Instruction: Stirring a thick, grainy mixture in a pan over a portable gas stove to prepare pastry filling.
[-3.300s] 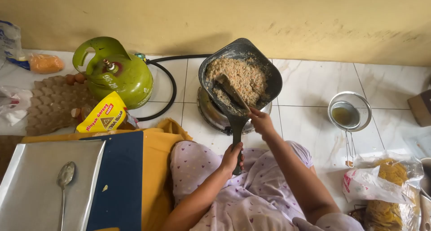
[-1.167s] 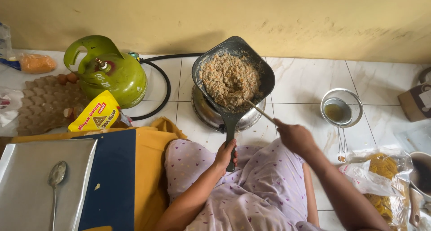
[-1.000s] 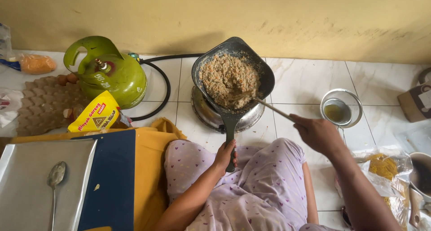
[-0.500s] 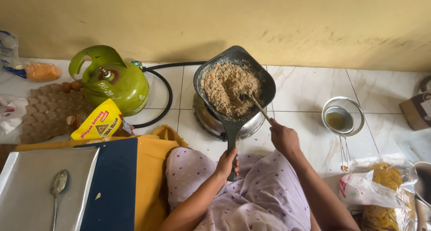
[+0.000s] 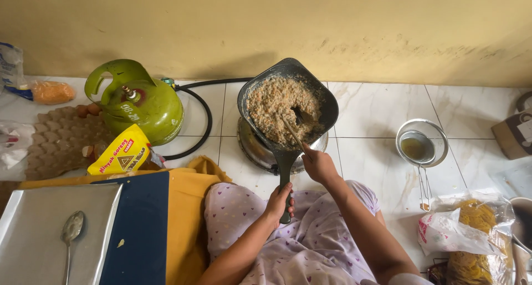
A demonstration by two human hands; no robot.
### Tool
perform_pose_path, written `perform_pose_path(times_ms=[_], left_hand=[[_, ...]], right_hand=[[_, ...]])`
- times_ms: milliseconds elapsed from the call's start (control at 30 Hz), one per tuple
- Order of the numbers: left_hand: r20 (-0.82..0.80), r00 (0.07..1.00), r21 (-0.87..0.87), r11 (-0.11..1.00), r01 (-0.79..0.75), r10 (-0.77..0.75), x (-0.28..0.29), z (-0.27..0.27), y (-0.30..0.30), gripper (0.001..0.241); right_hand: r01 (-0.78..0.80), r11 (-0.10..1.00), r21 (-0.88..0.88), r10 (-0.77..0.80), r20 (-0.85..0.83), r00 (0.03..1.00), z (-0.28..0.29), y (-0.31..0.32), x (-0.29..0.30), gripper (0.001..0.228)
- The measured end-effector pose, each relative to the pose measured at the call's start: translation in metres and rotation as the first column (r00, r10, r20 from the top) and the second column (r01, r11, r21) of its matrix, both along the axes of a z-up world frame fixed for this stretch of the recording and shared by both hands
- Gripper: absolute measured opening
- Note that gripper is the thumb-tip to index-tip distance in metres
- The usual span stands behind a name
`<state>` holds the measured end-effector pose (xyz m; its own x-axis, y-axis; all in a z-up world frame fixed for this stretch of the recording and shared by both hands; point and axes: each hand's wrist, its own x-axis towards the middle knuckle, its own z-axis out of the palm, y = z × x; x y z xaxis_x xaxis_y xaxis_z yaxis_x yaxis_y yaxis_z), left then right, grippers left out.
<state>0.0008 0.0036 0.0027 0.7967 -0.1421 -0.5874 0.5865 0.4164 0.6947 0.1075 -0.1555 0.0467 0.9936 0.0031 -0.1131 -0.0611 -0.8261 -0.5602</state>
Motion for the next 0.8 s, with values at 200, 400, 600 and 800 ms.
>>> perform_pose_path(times_ms=[200, 400, 600, 800], left_hand=[[-0.003, 1.0, -0.009, 1.0, -0.002, 0.002, 0.001, 0.0, -0.002, 0.034], [0.011, 1.0, -0.01, 1.0, 0.022, -0.022, 0.002, -0.003, 0.0, 0.034], [-0.084, 0.988, -0.035, 0.991, 0.128, -0.131, 0.001, 0.049, 0.011, 0.03], [-0.009, 0.999, -0.016, 0.999, 0.033, -0.033, 0.0, 0.01, 0.0, 0.032]], right_hand=[[-0.103, 0.971, -0.217, 0.093, -0.058, 0.994, 0.086, -0.026, -0.06, 0.047], [-0.17, 0.926, -0.337, 0.105, -0.202, 0.974, 0.211, -0.06, -0.058, 0.04], [-0.176, 0.84, -0.514, 0.012, -0.306, 0.952, 0.25, -0.085, -0.072, 0.045], [-0.016, 0.915, -0.402, -0.086, -0.234, 0.968, 0.163, -0.074, -0.077, 0.042]])
